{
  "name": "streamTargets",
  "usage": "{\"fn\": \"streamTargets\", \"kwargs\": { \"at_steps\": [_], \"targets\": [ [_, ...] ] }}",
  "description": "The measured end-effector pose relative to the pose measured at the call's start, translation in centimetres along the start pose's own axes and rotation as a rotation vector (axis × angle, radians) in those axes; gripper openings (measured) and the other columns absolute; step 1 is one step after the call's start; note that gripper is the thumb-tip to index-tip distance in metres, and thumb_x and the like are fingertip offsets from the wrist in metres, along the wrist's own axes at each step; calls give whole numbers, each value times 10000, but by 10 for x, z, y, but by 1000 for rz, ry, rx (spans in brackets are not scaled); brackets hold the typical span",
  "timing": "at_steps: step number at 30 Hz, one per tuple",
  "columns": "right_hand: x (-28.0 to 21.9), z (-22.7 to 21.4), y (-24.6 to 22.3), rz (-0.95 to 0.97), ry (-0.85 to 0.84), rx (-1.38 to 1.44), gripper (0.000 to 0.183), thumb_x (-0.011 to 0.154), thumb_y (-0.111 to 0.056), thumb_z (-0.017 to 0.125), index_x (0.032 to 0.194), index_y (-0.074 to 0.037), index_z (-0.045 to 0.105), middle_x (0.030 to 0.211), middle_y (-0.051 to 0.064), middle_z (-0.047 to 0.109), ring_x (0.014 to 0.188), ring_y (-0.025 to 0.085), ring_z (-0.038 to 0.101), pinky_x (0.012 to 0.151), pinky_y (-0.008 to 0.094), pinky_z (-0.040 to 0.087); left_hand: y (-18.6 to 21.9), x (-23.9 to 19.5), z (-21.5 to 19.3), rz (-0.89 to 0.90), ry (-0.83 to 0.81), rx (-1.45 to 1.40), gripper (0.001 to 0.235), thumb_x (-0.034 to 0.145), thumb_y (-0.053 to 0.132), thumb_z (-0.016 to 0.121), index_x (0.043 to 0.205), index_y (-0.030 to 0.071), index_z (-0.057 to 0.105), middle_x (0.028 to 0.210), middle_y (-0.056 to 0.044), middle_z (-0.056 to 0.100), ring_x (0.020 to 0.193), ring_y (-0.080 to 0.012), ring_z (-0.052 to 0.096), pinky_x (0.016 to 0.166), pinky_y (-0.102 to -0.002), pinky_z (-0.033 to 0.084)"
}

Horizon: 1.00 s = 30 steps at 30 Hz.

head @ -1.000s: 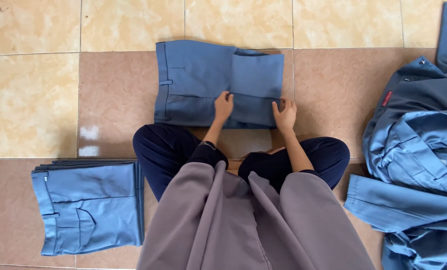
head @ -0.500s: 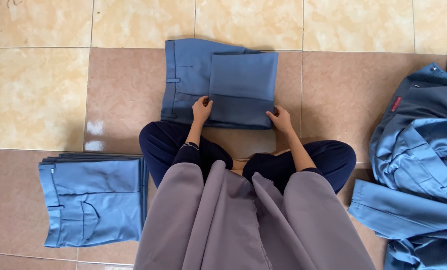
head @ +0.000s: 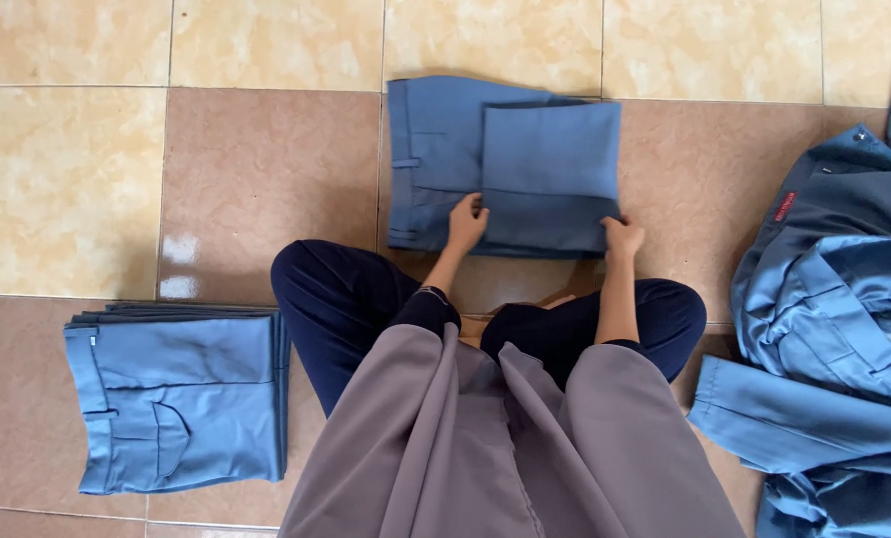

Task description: The person sits cross-legged on a tiled floor and folds a pair of blue trousers by hand. They smooth the fabric, fold the legs together, and then fold the garment into a compact rectangle, placing it on a growing stack of folded trousers.

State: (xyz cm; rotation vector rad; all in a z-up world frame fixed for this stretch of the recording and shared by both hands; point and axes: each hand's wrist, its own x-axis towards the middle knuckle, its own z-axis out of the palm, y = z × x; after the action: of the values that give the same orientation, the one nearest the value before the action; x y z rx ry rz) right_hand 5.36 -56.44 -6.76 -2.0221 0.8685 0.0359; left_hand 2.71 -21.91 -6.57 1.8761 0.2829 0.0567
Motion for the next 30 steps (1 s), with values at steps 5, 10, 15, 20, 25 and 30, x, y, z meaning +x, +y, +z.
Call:
{"fn": "streamTargets", "kwargs": {
  "at_steps": [5,10,15,20,25,30],
  "targets": [
    [19,-3,26,105,136,114,357,700,-227,789,1040,-121,755,981,76,721,991,255,703,860,424,563,21,-10,17,-111,-111,35,385,976,111,626,1345,7,593,1191,-228,669,1122,-354,691,912,-449,600],
    [-23,-12,-28,-47,53,39,385,914,-405,751,1167,-114,731,1058,100,727,1100,303,671,924,459,535,20,0,-12,58,18,71,337,904,28,644,1238,-16,639,1040,-238,688,984,-396,711,815,-457,611],
    [-17,0,-19,-181,-15,-87,426,1005,-478,685,1176,-91,731,1063,144,739,1112,371,665,944,517,517,17,11,-91,238,143,119,349,837,-47,653,1184,-17,655,934,-251,687,893,-428,708,740,-458,610],
    [-49,9,-47,-346,-207,-168,405,1034,-421,695,1269,-92,674,1138,179,726,1093,379,682,896,518,560,-25,20,-161,-13,163,147,332,857,4,659,1189,17,665,1007,-245,718,952,-405,723,792,-475,611],
    [-80,18,-74,-343,-343,-214,727,965,-577,740,1384,-12,560,1250,272,661,1197,438,618,1005,576,507,-81,26,-166,-187,107,148,336,884,136,745,1206,66,680,1075,-188,718,1011,-331,731,837,-463,620],
    [-110,5,-127,-99,-441,44,746,943,-595,782,1411,-52,577,1343,214,624,1336,393,530,1102,538,439,-60,14,-159,-166,96,132,293,937,79,633,1219,0,622,1090,-252,670,1041,-410,689,868,-498,603]
  ]
}}
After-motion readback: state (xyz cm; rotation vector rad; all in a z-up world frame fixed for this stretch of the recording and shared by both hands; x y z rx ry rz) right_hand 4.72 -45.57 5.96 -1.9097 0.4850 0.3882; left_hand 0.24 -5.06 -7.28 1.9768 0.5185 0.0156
